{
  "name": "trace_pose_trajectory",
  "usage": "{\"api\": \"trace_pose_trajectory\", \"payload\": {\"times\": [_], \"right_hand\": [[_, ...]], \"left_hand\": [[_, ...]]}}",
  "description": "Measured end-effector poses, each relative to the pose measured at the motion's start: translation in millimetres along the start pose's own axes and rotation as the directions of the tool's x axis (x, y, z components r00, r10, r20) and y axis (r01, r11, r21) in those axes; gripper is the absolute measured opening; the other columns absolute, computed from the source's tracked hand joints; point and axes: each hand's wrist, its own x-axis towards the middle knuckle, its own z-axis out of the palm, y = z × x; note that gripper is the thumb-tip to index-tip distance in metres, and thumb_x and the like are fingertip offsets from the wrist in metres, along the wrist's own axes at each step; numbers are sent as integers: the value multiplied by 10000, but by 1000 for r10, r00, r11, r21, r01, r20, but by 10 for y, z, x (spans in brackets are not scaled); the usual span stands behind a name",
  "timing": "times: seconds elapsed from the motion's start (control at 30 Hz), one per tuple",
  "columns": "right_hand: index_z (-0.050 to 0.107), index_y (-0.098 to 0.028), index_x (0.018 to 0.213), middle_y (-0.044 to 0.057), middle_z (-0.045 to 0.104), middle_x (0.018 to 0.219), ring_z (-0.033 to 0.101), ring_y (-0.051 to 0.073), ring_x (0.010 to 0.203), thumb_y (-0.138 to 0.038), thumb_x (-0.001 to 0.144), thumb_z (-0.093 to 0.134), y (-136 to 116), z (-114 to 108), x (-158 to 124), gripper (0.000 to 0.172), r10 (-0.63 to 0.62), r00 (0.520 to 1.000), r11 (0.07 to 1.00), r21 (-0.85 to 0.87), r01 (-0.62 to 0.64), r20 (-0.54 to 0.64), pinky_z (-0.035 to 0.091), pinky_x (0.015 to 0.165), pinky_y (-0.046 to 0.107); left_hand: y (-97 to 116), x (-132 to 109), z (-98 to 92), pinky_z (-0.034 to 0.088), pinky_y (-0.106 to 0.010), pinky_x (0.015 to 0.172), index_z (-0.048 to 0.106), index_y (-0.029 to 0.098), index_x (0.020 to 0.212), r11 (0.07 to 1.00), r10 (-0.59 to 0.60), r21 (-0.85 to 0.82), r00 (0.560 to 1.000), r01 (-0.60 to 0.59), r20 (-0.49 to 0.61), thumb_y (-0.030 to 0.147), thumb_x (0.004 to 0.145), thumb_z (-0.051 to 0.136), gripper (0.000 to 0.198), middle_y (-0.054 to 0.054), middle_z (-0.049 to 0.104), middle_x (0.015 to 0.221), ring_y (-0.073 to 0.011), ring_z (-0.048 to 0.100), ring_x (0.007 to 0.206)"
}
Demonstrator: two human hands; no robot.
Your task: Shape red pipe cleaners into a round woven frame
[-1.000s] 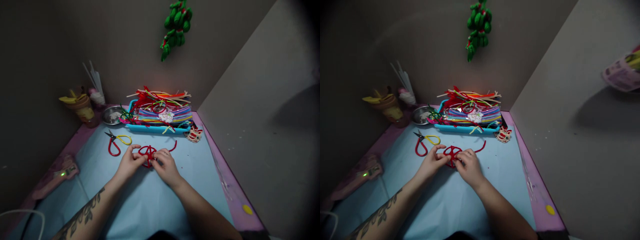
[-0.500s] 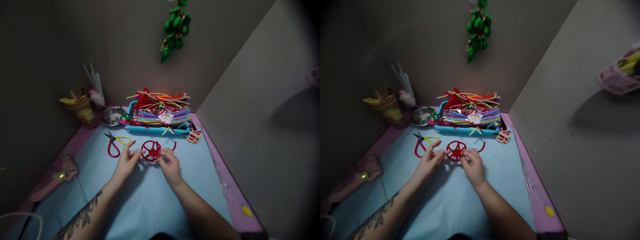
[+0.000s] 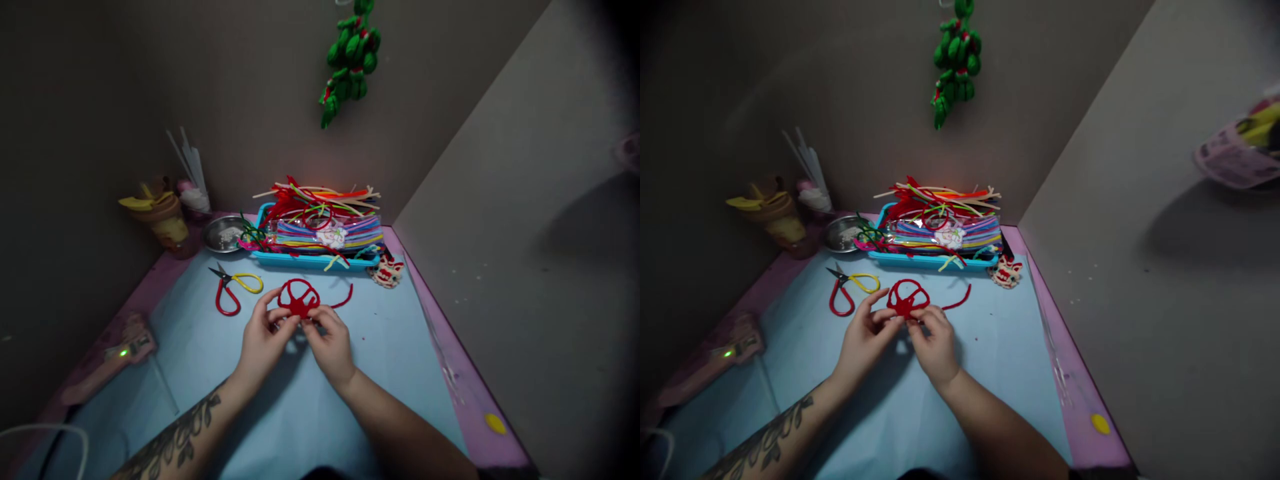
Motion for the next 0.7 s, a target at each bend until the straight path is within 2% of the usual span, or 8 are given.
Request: {"api": "trace_pose_trajectory", "payload": {"times": [0.17, 0.23, 0.3, 0.4, 0.5, 0.53, 0.6, 0.7], "right_hand": [[689, -231, 806, 38, 697, 809, 638, 186, 791, -196, 850, 606, -53, -42, 22, 101, -70, 993, 997, -5, 71, 93, 507, 748, 330], [672, -225, 765, 32, 676, 760, 616, 177, 742, -198, 857, 589, -70, -85, 37, 126, -60, 995, 998, -5, 60, 74, 496, 710, 318], [656, -220, 771, 29, 648, 748, 595, 171, 727, -206, 867, 564, -64, -129, 55, 134, -7, 1000, 1000, 6, 7, 6, 483, 683, 305], [665, -220, 915, 57, 641, 911, 602, 187, 871, -253, 858, 579, 6, -162, 87, 108, 84, 996, 996, 16, -83, -42, 487, 740, 308], [607, -222, 1121, 103, 615, 1164, 589, 224, 1069, -333, 830, 614, 119, -133, 116, 311, 211, 977, 972, 107, -210, -3, 499, 824, 337], [572, -221, 1161, 108, 625, 1169, 611, 223, 1042, -362, 831, 607, 152, -115, 123, 360, 276, 961, 942, 188, -277, 31, 512, 796, 335], [537, -222, 1170, 81, 683, 1011, 662, 195, 832, -403, 835, 589, 192, -79, 138, 384, 403, 901, 825, 362, -435, 164, 522, 666, 308], [560, -210, 1095, 7, 679, 743, 610, 143, 575, -421, 780, 659, 175, -48, 158, 392, 511, 801, 625, 506, -595, 312, 460, 522, 250]], "left_hand": [[7, 71, -51, 474, -238, 647, 500, 210, 1172, 997, -35, -64, 999, 33, -34, 298, 657, 775, 590, 39, 670, 705, -134, 628, 661], [4, 89, -72, 459, -227, 614, 501, 206, 1170, 998, -33, -55, 999, 31, -31, 308, 651, 782, 599, 45, 665, 677, -129, 614, 628], [7, 100, -89, 432, -214, 575, 502, 201, 1175, 999, -27, -37, 999, 26, -31, 311, 648, 786, 609, 49, 662, 653, -119, 593, 591], [23, 111, -102, 394, -205, 541, 511, 189, 1194, 999, -37, -10, 999, 37, 17, 302, 645, 790, 626, 51, 657, 637, -99, 549, 537], [24, 123, -108, 382, -206, 543, 514, 175, 1217, 999, -51, 1, 995, 51, 88, 290, 641, 795, 651, 54, 651, 633, -88, 527, 519], [19, 128, -109, 383, -207, 549, 509, 171, 1229, 998, -56, 0, 993, 56, 108, 288, 638, 798, 667, 54, 651, 634, -88, 530, 523], [8, 136, -113, 397, -213, 570, 484, 162, 1268, 997, -77, -1, 986, 78, 148, 289, 633, 805, 723, 43, 664, 651, -97, 552, 548], [10, 142, -116, 433, -231, 625, 433, 152, 1327, 992, -117, -25, 976, 124, 183, 316, 623, 817, 818, 15, 697, 712, -119, 603, 608]]}}
